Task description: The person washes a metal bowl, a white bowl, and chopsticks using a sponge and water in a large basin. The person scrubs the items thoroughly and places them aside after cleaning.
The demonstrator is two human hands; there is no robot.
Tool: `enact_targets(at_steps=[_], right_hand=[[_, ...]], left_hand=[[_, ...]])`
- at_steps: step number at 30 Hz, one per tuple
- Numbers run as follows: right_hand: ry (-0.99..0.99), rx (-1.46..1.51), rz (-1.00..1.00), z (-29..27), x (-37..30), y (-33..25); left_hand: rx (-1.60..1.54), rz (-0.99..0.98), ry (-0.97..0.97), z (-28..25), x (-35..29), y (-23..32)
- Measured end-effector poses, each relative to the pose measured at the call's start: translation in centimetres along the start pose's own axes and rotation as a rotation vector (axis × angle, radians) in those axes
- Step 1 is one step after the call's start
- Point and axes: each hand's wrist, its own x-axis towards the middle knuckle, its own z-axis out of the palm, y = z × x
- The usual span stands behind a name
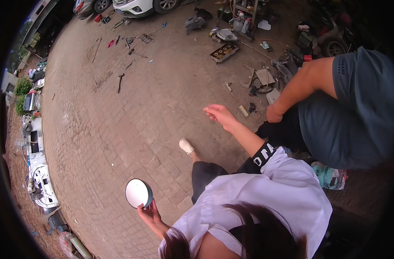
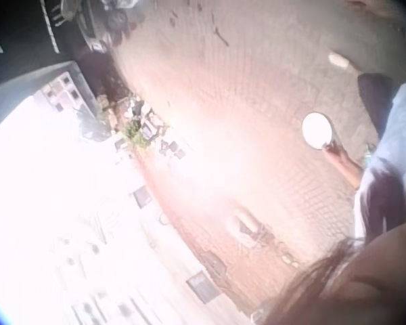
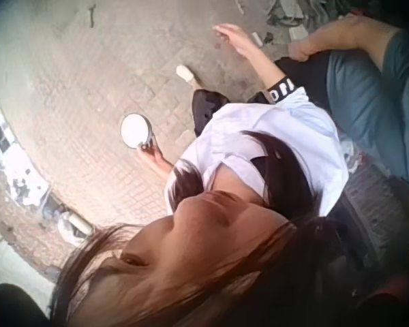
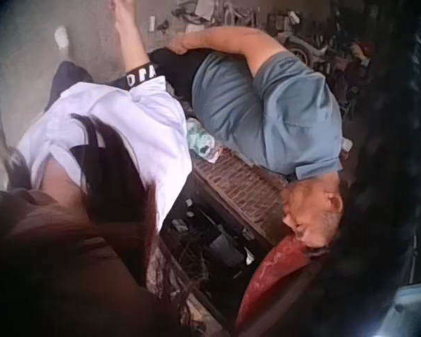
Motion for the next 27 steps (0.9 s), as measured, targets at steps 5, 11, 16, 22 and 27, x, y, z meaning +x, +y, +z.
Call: enact_targets(at_steps=[5,11,16,22,27], right_hand=[[0.341,0.062,0.076,-2.3,14.6,-2.1],[0.576,0.198,-0.059,-2.8,26.1,-10.2],[0.821,0.413,-0.051,-3.7,38.6,-13.5],[0.87,0.475,0.031,-2.1,61.1,-22.0],[0.698,0.163,-0.126,2.6,81.5,-39.5]], left_hand=[[0.038,-0.074,-0.127,19.6,17.8,2.7],[0.208,-0.139,-0.465,50.2,32.4,5.8],[0.257,-0.229,-0.6,72.4,45.1,2.7],[0.29,-0.286,-0.563,94.4,53.2,1.7],[0.359,-0.247,-0.501,110.1,61.9,1.6]])
